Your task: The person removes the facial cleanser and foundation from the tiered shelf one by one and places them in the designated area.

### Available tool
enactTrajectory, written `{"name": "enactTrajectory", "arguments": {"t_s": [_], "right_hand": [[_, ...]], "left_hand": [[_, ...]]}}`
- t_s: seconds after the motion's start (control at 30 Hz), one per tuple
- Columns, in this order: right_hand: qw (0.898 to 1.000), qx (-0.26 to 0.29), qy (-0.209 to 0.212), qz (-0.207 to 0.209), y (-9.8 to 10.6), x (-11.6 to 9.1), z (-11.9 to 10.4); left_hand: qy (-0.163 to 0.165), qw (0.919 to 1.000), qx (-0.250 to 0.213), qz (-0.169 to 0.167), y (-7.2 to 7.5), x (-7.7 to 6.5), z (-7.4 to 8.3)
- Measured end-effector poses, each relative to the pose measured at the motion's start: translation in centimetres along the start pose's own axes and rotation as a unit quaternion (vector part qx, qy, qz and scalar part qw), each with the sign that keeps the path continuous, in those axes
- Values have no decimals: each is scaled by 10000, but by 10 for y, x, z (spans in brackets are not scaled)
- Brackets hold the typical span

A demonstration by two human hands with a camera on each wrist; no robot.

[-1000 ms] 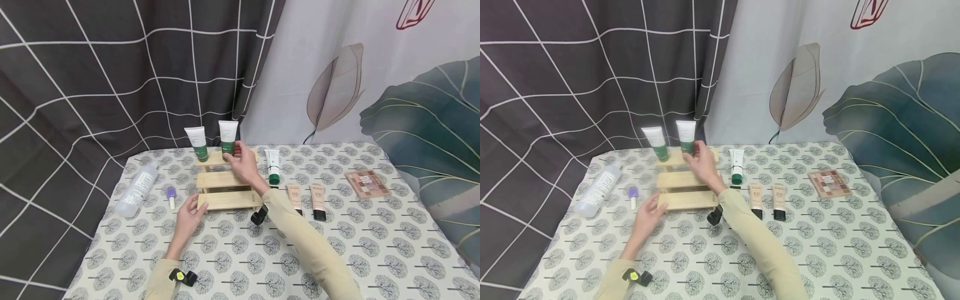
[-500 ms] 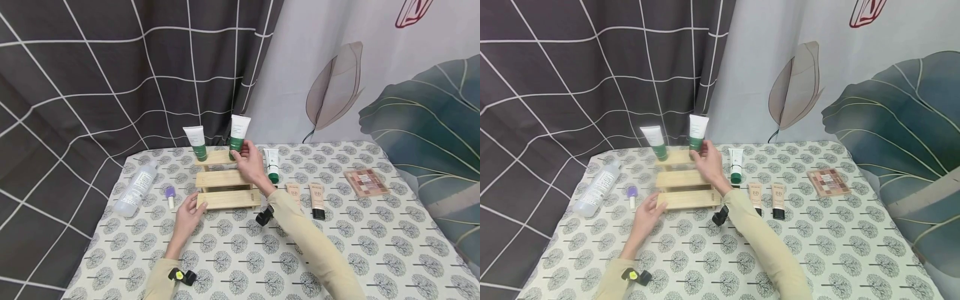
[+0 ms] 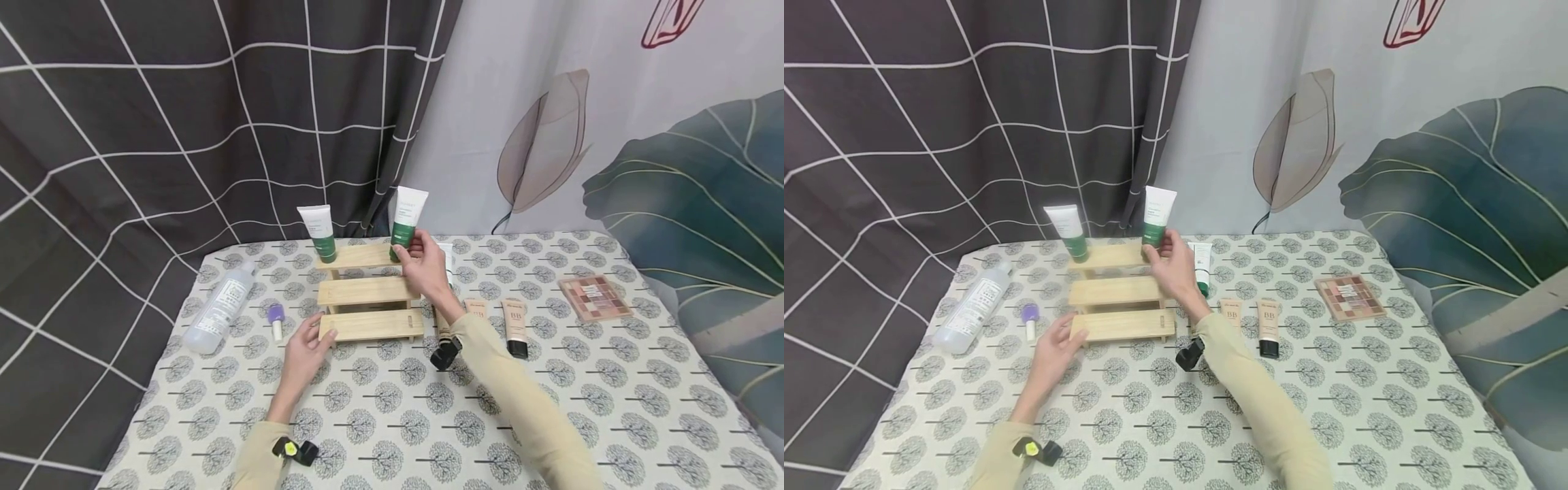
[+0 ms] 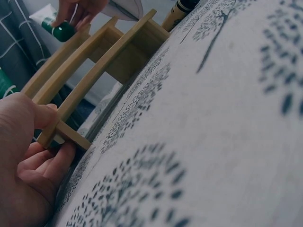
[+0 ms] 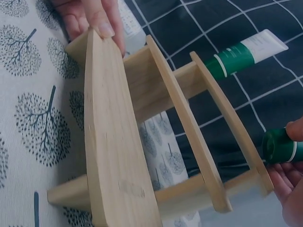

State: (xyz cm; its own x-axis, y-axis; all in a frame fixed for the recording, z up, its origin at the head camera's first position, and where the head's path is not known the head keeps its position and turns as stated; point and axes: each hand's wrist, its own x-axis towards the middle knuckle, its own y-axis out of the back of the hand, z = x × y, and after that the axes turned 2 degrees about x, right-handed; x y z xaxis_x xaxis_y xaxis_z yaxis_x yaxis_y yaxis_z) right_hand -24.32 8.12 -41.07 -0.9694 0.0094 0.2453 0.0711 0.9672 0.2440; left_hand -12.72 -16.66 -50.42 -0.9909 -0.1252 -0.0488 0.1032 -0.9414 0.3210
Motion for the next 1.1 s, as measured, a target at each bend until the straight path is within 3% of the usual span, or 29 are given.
{"name": "enactTrajectory", "arguments": {"t_s": [0.4, 0.87, 1.1], "right_hand": [[9991, 358, -178, 152, 24, 4, 3], [9959, 24, -830, 353, 58, 0, 13], [9944, -322, -941, 362, 72, -4, 23]], "left_hand": [[-41, 10000, -3, 23, -1, 1, 1], [-80, 10000, -18, 27, 1, 0, 0], [37, 9999, -120, -44, 1, 1, 0]]}}
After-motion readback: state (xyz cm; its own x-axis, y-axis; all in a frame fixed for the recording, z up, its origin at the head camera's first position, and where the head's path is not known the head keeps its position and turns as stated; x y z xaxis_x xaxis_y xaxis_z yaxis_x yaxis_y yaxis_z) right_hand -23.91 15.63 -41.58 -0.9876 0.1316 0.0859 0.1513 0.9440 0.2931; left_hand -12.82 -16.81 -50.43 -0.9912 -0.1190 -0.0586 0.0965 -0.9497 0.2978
